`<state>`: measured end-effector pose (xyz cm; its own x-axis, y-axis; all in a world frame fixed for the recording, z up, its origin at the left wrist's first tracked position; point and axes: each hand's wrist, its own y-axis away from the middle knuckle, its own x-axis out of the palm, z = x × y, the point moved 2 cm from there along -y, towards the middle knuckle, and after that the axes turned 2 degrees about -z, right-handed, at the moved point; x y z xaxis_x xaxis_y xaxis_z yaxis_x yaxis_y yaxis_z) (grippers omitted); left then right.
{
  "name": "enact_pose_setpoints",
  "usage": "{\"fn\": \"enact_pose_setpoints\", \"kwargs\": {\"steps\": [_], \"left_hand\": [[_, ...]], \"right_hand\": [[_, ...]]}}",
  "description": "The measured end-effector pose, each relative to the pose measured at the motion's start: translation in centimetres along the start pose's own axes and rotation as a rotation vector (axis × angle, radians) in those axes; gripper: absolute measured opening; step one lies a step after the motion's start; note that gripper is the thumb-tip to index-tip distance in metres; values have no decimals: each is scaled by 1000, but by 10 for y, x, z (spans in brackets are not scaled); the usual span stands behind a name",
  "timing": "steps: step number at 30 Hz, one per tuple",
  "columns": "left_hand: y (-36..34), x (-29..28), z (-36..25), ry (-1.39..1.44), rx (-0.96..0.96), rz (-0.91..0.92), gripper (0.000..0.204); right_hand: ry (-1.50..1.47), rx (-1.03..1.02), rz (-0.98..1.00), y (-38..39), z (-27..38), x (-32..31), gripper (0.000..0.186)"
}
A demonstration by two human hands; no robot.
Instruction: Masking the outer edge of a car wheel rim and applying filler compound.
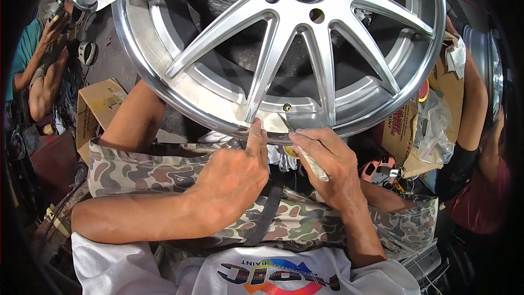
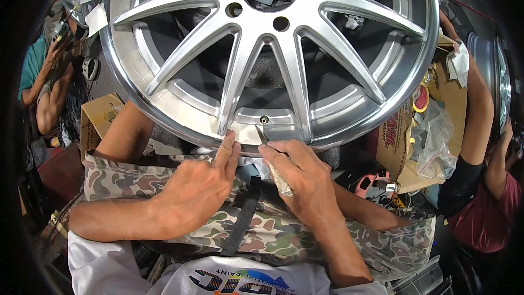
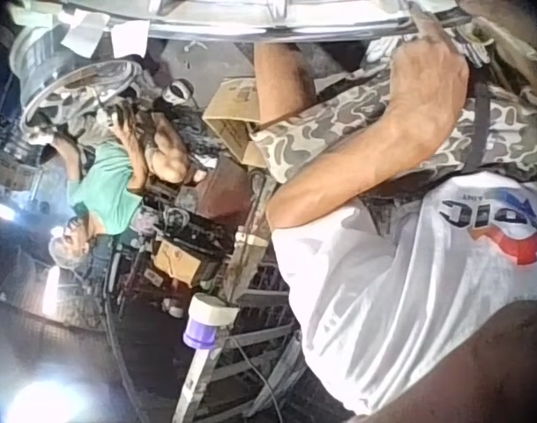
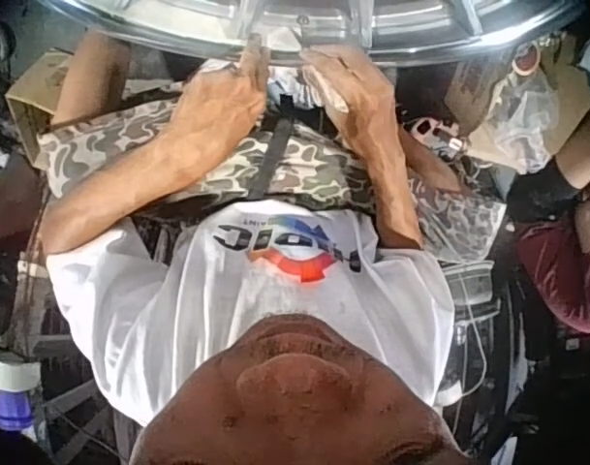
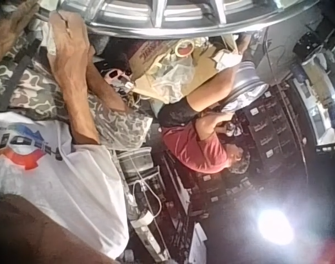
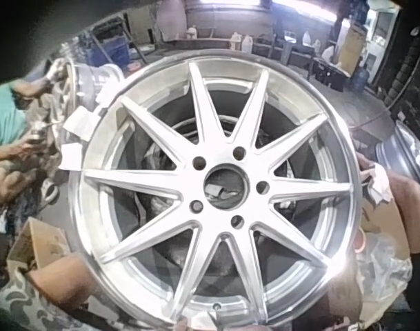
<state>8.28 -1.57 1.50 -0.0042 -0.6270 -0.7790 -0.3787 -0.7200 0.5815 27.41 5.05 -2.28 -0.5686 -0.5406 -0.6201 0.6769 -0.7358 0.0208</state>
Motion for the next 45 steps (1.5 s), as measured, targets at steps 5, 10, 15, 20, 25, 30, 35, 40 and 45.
{"fn": "enact_pose_setpoints", "kwargs": {"steps": [5, 10, 15, 20, 25, 30, 35, 40, 45], "left_hand": [[0, -6, -4, -8, 4, 9, 64], [2, -11, -4, -8, 20, 24, 61], [1, -13, -2, 20, 20, 47, 60], [1, -11, -4, 12, 19, 30, 60], [-2, -13, -2, -10, 31, -9, 62], [-11, -23, -6, 7, 112, -214, 58], [-30, 0, -4, -20, 127, -270, 48], [-42, 35, -8, -54, 97, -350, 46], [-47, 53, -15, -99, 93, -439, 49]], "right_hand": [[-14, 9, 6, 0, 1, 7, 40], [-158, -7, -62, -6, 1, 22, 39], [-193, -37, -88, -6, -2, 29, 36], [-129, -80, -93, -5, 0, 25, 35], [-23, -14, -52, 3, 2, 7, 39], [91, 6, 6, 7, 2, -14, 45], [28, 12, -102, 13, 18, -37, 31], [-3, 32, -273, 39, 34, -73, 32], [93, -22, -387, 61, 71, -101, 29]]}}
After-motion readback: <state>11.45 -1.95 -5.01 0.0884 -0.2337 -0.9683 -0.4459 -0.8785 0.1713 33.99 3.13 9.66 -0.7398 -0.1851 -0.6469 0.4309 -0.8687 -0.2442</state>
